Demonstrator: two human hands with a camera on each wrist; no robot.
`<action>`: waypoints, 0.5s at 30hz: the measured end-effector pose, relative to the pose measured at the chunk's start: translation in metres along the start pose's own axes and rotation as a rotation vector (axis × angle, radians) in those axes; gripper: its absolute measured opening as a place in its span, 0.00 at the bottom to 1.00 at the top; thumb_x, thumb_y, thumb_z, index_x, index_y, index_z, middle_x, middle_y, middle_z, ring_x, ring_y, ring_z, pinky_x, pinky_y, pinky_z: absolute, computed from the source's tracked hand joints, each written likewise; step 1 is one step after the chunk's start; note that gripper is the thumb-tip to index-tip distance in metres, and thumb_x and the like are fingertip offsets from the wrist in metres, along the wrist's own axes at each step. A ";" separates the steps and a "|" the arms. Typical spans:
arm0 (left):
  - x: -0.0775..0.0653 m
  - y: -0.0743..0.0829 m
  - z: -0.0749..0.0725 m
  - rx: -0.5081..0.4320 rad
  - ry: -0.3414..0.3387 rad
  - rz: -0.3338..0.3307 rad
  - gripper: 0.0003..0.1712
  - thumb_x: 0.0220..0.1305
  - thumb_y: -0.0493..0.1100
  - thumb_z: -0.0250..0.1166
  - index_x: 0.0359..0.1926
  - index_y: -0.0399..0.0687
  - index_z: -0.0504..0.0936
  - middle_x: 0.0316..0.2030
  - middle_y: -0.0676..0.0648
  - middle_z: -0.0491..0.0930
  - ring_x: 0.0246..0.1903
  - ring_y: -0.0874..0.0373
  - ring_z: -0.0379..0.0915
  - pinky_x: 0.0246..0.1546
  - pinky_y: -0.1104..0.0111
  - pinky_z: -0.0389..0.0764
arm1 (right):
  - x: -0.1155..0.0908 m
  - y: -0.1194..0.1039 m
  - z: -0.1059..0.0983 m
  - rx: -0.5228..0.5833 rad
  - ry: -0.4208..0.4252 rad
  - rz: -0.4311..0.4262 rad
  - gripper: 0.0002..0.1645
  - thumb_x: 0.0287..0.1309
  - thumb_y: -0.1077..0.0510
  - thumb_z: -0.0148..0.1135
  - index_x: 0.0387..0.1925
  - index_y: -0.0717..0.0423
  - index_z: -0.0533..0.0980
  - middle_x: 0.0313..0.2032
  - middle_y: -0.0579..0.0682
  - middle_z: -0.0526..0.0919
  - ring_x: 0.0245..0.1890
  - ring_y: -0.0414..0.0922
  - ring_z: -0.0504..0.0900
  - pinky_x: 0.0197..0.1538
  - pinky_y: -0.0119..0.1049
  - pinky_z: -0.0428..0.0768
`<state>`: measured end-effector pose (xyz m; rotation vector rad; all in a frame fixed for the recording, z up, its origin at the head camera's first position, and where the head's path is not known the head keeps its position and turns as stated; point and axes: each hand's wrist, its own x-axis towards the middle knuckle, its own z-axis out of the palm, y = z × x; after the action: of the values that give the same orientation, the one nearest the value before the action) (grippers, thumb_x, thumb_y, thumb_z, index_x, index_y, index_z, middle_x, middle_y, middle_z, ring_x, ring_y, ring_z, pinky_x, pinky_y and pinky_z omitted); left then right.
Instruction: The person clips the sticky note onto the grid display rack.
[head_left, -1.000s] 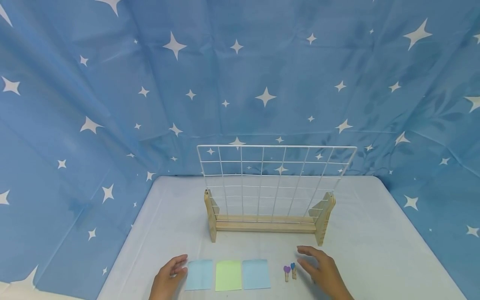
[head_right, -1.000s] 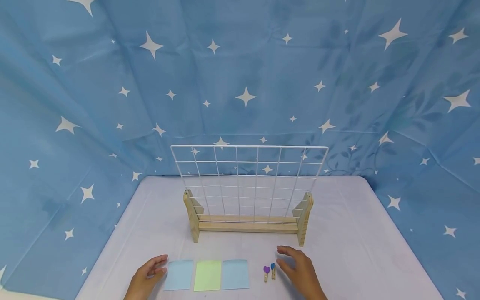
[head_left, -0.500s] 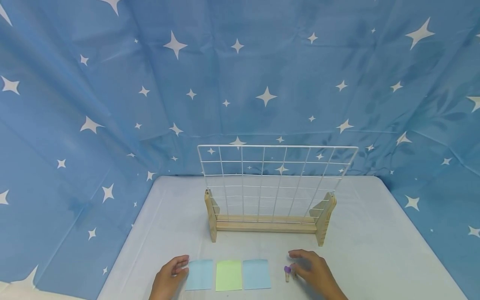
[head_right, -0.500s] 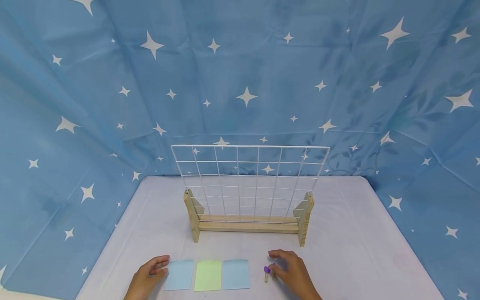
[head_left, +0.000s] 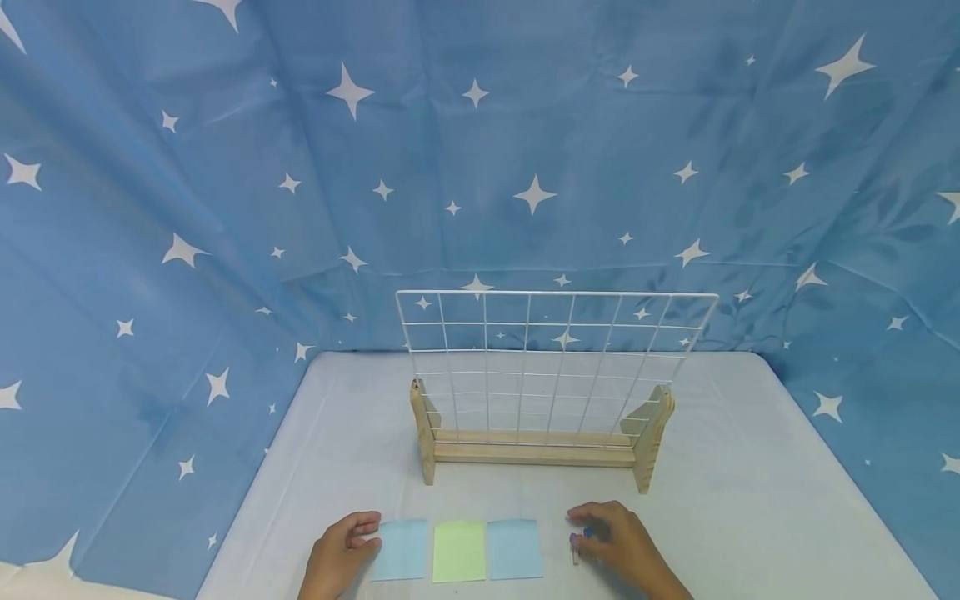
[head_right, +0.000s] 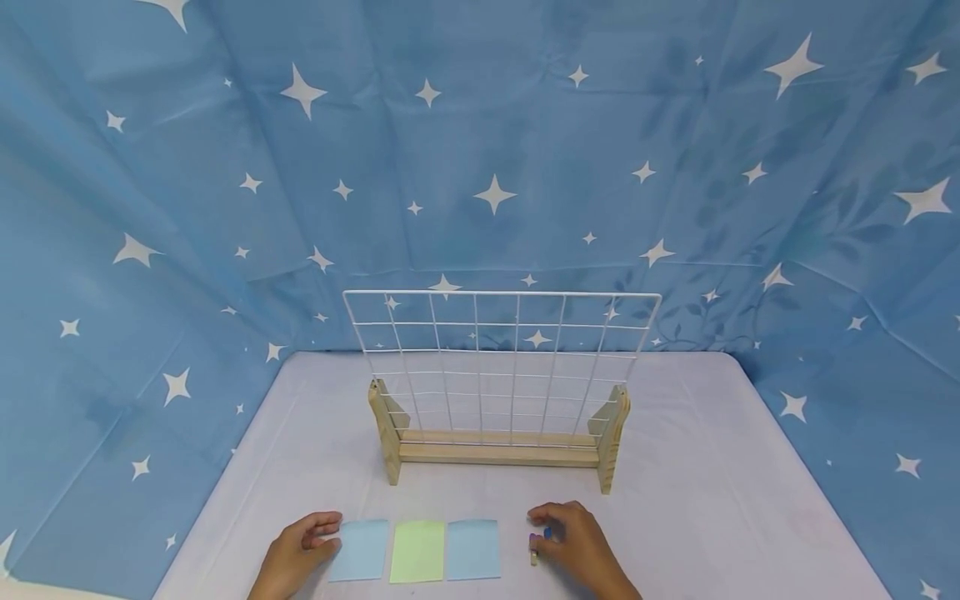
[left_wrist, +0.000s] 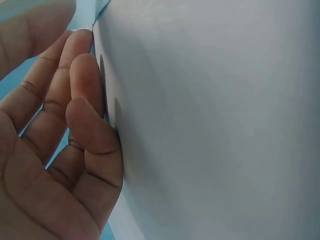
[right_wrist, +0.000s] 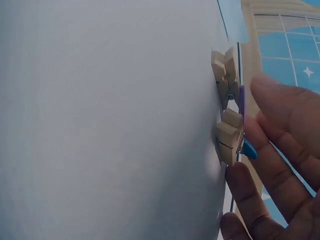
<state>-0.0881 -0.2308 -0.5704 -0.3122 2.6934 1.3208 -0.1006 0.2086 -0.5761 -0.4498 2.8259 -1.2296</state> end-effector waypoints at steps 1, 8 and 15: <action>0.001 0.000 0.000 0.008 0.003 0.001 0.19 0.62 0.37 0.76 0.54 0.39 0.88 0.47 0.45 0.91 0.40 0.56 0.83 0.49 0.51 0.84 | 0.001 0.001 0.000 -0.003 -0.003 -0.012 0.15 0.56 0.53 0.83 0.45 0.50 0.90 0.44 0.41 0.92 0.49 0.49 0.85 0.57 0.51 0.85; 0.004 0.004 0.001 0.064 0.015 0.025 0.15 0.60 0.38 0.78 0.48 0.41 0.90 0.41 0.49 0.90 0.36 0.58 0.80 0.41 0.60 0.81 | 0.001 0.002 0.002 -0.003 -0.007 -0.037 0.11 0.52 0.57 0.84 0.38 0.46 0.90 0.37 0.32 0.88 0.44 0.37 0.81 0.53 0.42 0.84; 0.005 0.005 0.003 0.091 0.020 0.026 0.08 0.61 0.37 0.77 0.42 0.44 0.89 0.35 0.54 0.86 0.33 0.59 0.74 0.38 0.64 0.76 | 0.000 0.002 0.001 -0.010 -0.009 -0.035 0.10 0.52 0.57 0.84 0.36 0.44 0.90 0.34 0.29 0.84 0.43 0.34 0.79 0.54 0.44 0.83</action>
<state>-0.0942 -0.2262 -0.5692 -0.2831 2.7726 1.2030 -0.1012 0.2089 -0.5780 -0.5067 2.8297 -1.2168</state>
